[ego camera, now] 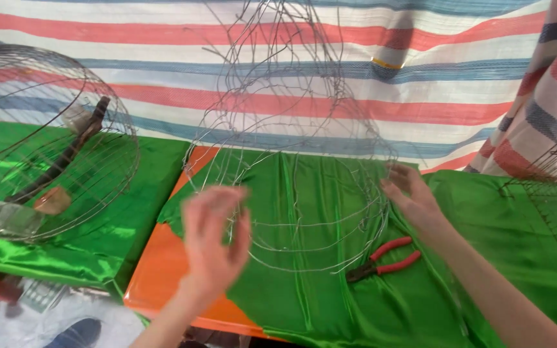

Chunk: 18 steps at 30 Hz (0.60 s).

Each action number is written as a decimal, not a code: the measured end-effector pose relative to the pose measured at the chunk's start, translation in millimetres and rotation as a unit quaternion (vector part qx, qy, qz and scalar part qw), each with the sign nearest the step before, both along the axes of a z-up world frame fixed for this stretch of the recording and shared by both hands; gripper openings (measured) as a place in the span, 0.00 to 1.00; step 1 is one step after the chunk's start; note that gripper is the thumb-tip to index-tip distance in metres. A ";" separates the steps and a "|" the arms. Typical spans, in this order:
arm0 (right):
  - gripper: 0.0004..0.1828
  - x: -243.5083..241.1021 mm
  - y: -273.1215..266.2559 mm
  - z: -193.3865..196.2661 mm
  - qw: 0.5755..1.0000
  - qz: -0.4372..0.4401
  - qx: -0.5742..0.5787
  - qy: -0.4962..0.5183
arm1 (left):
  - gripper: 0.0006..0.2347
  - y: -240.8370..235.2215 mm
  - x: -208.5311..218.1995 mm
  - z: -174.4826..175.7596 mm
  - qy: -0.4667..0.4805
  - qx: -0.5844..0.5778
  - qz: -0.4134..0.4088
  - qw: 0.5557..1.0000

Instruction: The person assembles a wire birdcage by hand, bending and twisting thin metal wires to form the cage's structure. They repeatedly adjust the wire frame, securing connections and shaping the cage into a rounded form.

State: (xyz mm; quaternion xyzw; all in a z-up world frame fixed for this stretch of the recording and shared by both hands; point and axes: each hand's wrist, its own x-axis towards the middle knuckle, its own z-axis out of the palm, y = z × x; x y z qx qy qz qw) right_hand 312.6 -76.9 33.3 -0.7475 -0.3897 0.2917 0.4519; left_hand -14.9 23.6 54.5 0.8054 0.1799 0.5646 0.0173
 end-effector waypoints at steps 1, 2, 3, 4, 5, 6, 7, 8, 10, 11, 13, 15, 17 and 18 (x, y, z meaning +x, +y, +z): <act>0.33 -2.4 1.3 -0.5 1.000 0.002 0.000 0.001 | 0.13 14.8 -9.3 0.1 0.001 0.000 0.002 1.000; 0.34 -5.3 2.4 -1.0 1.000 -0.008 0.012 0.014 | 0.19 29.4 -19.2 0.3 0.006 0.005 0.037 0.999; 0.35 -6.6 1.9 -1.0 0.999 -0.020 0.024 0.025 | 0.27 43.3 -27.3 -0.7 0.009 0.010 0.070 0.997; 0.35 -13.1 2.3 1.1 0.999 -0.019 0.024 0.025 | 0.27 49.0 -27.1 -7.2 0.008 0.009 0.071 0.997; 0.36 -18.3 2.3 4.5 0.999 -0.029 0.025 0.019 | 0.30 54.8 -25.6 -13.9 0.019 -0.064 0.050 0.997; 0.37 -23.5 2.5 8.0 0.999 -0.039 0.026 0.014 | 0.33 60.5 -24.0 -20.5 0.029 -0.136 0.028 0.990; 0.37 -27.5 3.1 12.0 0.999 -0.037 0.026 0.010 | 0.33 62.8 -21.1 -22.2 0.025 -0.136 0.029 0.990; 0.35 -31.2 3.7 15.8 0.998 -0.046 0.029 0.022 | 0.34 65.1 -18.0 -24.0 0.028 -0.167 0.018 0.985; 0.34 -33.9 2.6 12.7 0.998 -0.053 0.026 0.034 | 0.35 60.5 -16.4 -26.5 0.030 -0.204 0.008 0.978; 0.35 -30.6 4.9 8.9 0.998 -0.056 0.031 0.029 | 0.34 58.6 -15.1 -23.5 0.024 -0.218 0.004 0.976; 0.36 -24.7 9.5 4.0 0.997 -0.058 0.035 0.024 | 0.34 60.1 -13.5 -24.6 0.017 -0.233 0.000 0.972; 0.34 -20.2 14.3 0.6 0.997 -0.067 0.016 0.029 | 0.35 67.3 -13.4 -33.4 0.022 -0.235 0.009 0.972; 0.35 -14.8 12.5 -1.3 0.997 -0.062 0.015 0.036 | 0.35 65.5 -15.6 -29.8 0.022 -0.245 0.002 0.969; 0.36 -11.4 11.5 -2.2 0.997 -0.057 0.016 0.041 | 0.35 65.1 -15.7 -27.6 0.020 -0.255 -0.006 0.967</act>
